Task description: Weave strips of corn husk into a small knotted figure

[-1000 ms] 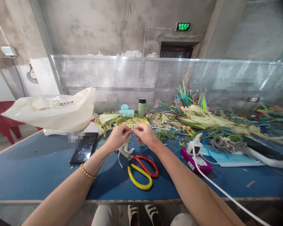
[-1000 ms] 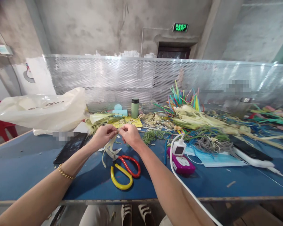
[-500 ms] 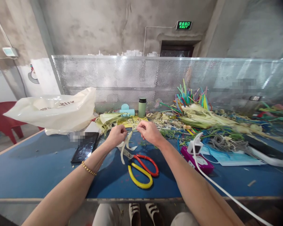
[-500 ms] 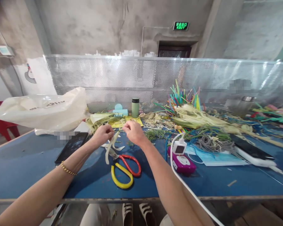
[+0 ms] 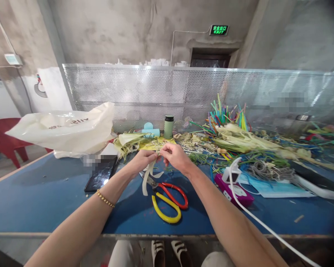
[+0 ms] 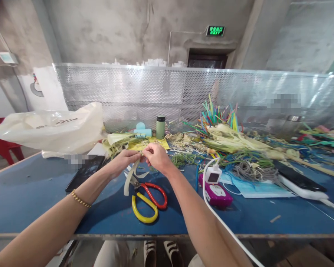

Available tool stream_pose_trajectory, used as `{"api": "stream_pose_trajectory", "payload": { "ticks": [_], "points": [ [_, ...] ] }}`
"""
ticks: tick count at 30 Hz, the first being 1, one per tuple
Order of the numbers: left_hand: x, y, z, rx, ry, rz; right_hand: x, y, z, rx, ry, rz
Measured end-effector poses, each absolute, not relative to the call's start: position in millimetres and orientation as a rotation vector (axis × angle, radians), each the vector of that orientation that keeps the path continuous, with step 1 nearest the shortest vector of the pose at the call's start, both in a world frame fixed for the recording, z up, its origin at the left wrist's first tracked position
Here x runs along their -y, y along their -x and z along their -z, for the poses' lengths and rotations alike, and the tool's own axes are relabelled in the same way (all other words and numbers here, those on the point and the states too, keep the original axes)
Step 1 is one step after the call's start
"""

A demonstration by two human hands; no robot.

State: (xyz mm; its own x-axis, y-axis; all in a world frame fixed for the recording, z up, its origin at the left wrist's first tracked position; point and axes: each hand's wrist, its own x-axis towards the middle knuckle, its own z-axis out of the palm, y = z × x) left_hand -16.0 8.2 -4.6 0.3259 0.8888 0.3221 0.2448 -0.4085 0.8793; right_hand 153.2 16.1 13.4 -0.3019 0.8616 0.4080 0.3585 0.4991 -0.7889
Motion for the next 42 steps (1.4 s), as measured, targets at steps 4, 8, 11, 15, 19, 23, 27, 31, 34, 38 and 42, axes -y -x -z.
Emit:
{"api": "stream_pose_trajectory", "payload": {
  "ticks": [4,8,11,15,19,23,27,31,34,38,42],
  "points": [
    [-4,14,4,-0.920,-1.705,-1.098,-16,-153,-14,1.875,1.014,-0.733],
    [-3,12,2,-0.954,-1.706,-1.112,-15,-155,-15,1.921,1.072,-0.621],
    [-7,11,4,-0.998,-1.734,-1.143,-15,-154,-15,1.981,1.085,-0.410],
    [-14,12,10,-1.116,-1.802,-1.177,-18,-152,-13,2.042,1.017,-0.133],
    [-16,13,11,-1.172,-1.844,-1.172,-22,-151,-9,2.071,0.970,-0.017],
    [-18,14,12,-1.206,-1.831,-1.165,-23,-152,-7,2.099,0.962,0.017],
    [-20,14,13,-1.204,-1.793,-1.179,-22,-151,-7,2.113,0.951,0.060],
    [-16,14,7,-1.081,-1.612,-1.195,-25,-154,-8,2.096,1.000,-0.033],
    [-12,18,-1,-1.037,-1.571,-1.205,-29,-160,-10,2.122,1.072,-0.115],
    [-9,25,-9,-1.075,-1.609,-1.239,-31,-170,-16,2.118,1.138,-0.135],
    [-12,27,-6,-1.081,-1.591,-1.237,-31,-174,-17,2.148,1.184,-0.136]
  ]
}}
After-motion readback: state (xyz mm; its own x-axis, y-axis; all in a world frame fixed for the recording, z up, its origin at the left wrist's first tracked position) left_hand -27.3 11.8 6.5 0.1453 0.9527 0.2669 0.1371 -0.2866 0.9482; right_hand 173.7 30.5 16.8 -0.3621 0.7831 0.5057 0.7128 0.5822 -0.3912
